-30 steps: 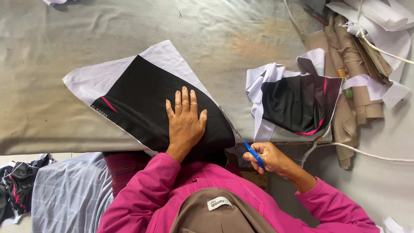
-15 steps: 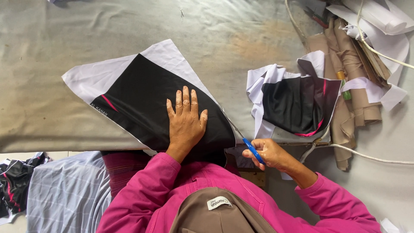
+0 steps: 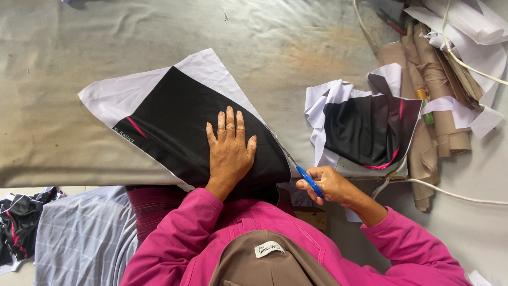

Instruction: The person uses blue-handled scissors to cut a black fabric piece with pink trim along a white paper pattern on a table. They repeatedly reposition the fabric and pattern to cut different sections, then remove the excess white paper.

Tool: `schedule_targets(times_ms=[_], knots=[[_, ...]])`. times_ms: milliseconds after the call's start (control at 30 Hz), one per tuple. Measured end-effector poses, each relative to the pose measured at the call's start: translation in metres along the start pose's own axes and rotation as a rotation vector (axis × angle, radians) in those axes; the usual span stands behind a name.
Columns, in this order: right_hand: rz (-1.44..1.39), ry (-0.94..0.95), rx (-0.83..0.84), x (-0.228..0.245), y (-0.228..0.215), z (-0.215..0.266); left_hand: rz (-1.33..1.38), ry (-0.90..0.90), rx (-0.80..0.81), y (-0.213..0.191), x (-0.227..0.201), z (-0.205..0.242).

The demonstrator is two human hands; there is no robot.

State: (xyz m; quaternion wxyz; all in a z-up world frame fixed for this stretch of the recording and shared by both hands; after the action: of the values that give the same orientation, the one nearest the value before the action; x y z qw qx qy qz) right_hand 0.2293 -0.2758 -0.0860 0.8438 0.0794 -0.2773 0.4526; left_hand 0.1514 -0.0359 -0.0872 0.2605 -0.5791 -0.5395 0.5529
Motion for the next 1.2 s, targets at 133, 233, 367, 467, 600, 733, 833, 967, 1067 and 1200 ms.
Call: schedule_targets(times_ms=[133,233,367,467,600,733,833,967,1067,1200], knots=[[0.0,0.002,-0.007,0.0,0.001,0.003,-0.006,0.003,0.0,0.0,0.0,0.0],[-0.004,0.003,-0.009,0.002,0.001,0.004,-0.001,-0.002,0.005,-0.002,0.0,-0.001],[-0.013,0.013,-0.014,0.007,0.004,0.009,0.0,-0.007,0.016,0.0,0.0,0.0],[-0.02,0.013,-0.014,0.008,0.004,0.01,-0.004,-0.006,0.017,0.0,0.0,-0.001],[-0.025,0.021,-0.019,0.013,0.005,0.014,-0.027,0.004,-0.014,-0.001,-0.001,0.0],[-0.036,0.01,-0.016,0.015,0.004,0.016,-0.032,-0.002,-0.027,0.0,-0.001,0.0],[-0.045,0.02,-0.01,0.011,0.004,0.014,-0.03,-0.005,-0.033,-0.001,0.0,0.0],[-0.045,0.024,-0.013,0.008,0.003,0.012,-0.027,-0.004,-0.054,0.0,0.0,0.001],[0.009,0.067,0.006,0.014,0.004,0.016,-0.102,-0.009,-0.095,-0.003,-0.002,0.001],[0.06,0.098,0.029,0.013,0.002,0.014,-0.141,-0.015,-0.137,-0.011,-0.003,0.0]])
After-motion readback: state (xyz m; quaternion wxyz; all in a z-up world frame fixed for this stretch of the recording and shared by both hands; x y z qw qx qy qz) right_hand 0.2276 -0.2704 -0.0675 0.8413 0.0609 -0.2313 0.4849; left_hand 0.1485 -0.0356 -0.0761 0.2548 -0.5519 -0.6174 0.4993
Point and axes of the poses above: each hand's wrist, its own z-axis away from the middle knuckle, its own y-axis out of the palm, x = y × z, the point moved 3 cm from there along -z, towards the middle knuckle, and after that the axes turned 7 degrees about y, right-handed, at the moved point
